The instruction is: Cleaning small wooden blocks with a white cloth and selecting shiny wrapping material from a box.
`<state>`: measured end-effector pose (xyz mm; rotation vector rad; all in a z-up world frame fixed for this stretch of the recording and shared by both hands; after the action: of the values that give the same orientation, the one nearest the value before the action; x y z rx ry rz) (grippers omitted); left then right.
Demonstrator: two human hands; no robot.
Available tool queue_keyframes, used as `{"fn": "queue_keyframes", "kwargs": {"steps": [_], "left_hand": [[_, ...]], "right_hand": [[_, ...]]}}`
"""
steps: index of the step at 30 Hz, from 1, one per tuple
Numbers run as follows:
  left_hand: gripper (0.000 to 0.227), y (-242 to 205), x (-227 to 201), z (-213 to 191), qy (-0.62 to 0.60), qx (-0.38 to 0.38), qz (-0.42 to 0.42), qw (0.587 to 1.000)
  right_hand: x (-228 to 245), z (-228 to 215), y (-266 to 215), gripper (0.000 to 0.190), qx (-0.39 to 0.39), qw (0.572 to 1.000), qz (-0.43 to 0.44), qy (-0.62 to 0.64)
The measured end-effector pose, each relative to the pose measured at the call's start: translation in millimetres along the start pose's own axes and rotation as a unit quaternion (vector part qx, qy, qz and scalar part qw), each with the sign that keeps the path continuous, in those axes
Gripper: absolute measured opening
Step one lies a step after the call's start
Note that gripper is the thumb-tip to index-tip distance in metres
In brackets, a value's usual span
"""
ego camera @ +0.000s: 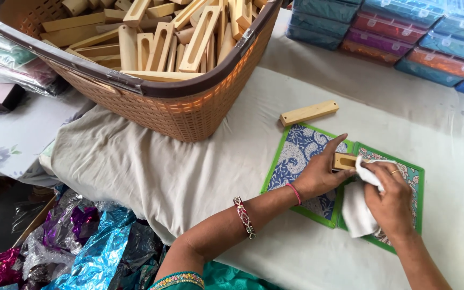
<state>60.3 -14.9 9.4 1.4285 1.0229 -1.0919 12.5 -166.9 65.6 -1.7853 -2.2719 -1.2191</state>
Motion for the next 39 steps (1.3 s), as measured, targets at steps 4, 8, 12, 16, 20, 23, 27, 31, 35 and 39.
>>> {"fn": "queue_keyframes", "kwargs": {"steps": [4,8,12,16,20,23,27,31,35,39], "left_hand": [[0.101,-1,-4,4,0.002,0.021,0.011,1.000],[0.108,-3,-13,3,0.042,0.038,0.014,0.998],[0.114,-6,-16,3,0.070,0.065,-0.015,0.995],[0.114,-2,4,10,0.071,0.065,0.018,0.995],[0.109,-1,-11,4,0.065,0.059,0.009,0.996],[0.096,2,-7,-1,0.014,0.039,-0.032,0.999],[0.073,12,9,2,-0.126,0.021,-0.011,0.992],[0.076,13,3,2,-0.216,0.064,-0.062,0.972],[0.070,15,12,4,-0.246,0.042,-0.126,0.960],[0.065,14,27,-3,-0.238,0.009,-0.180,0.954]], "right_hand": [[13,-9,-5,0.034,-0.041,0.995,-0.009,0.085],[52,-18,0,0.041,-0.061,0.993,-0.093,0.026],[39,-2,-3,0.045,-0.007,0.992,-0.106,-0.061],[-7,-5,5,0.039,0.007,0.994,-0.044,-0.096],[-55,-8,8,0.034,0.030,0.985,0.006,-0.168],[-68,-2,4,0.034,0.042,0.990,0.033,-0.130],[-44,17,-7,0.027,0.053,0.991,0.104,0.065],[12,23,-13,0.024,0.055,0.989,0.076,0.111],[12,11,-14,0.023,0.023,0.997,0.041,0.059],[29,-14,-4,0.019,-0.081,0.996,-0.028,0.003]]}}
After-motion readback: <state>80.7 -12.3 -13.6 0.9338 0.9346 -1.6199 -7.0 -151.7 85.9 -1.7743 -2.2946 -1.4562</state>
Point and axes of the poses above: each hand's wrist, its own y-axis towards the middle knuckle, its own z-axis out of the palm, x = y × z, the point moved 6 cm from there along y, towards the middle knuckle, and after that the axes turned 11 degrees about -x, right-handed, at the moved point
